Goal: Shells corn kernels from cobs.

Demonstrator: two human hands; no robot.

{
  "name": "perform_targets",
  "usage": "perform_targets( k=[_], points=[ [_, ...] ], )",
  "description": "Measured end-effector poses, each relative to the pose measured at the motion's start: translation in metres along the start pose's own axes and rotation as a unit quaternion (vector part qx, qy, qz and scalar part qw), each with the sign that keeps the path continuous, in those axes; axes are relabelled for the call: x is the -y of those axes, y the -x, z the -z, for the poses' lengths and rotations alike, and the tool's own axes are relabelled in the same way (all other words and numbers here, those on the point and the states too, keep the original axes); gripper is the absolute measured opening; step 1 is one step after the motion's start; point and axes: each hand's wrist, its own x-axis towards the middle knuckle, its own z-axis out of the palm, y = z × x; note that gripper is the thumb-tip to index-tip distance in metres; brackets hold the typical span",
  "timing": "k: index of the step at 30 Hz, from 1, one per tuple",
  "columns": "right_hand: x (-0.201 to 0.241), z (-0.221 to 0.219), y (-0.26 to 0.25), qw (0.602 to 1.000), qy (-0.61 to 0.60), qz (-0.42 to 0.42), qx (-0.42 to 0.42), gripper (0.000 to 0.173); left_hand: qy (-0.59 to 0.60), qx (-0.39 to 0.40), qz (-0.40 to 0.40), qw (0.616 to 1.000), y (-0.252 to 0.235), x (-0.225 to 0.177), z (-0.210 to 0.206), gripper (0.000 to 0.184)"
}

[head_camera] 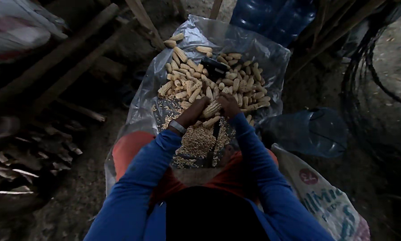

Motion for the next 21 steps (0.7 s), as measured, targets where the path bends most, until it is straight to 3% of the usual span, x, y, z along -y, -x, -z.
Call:
perform_targets(
  k=[2,6,11,16,18,21],
  points=[
    [0.002,0.000,0.000,0.999,0.024,-0.014,-0.016,0.039,-0.082,0.001,-0.013,0.997,0.003,-0.005,-0.003,0.067],
    [0.001,-0.013,0.005,0.996,0.016,0.020,-0.080,0.037,-0.138,-0.013,-0.085,0.987,0.006,0.002,-0.012,0.066],
    [-0.021,-0.021,0.003,0.967,0.005,0.209,-0.143,0.029,-0.137,-0.073,-0.063,0.986,0.055,-0.019,-0.026,0.057],
    [-0.018,-0.026,0.004,0.915,0.029,0.392,-0.095,0.046,-0.022,-0.085,-0.052,0.995,-0.002,0.032,-0.021,0.051],
    [-0.014,-0.028,0.005,0.928,0.048,0.354,-0.102,0.040,0.003,-0.087,-0.037,0.996,-0.004,0.028,-0.019,0.059],
    [-0.008,-0.028,-0.001,0.976,0.067,0.163,-0.128,0.036,0.010,-0.075,-0.013,0.997,-0.003,0.016,-0.014,0.074]
  ],
)
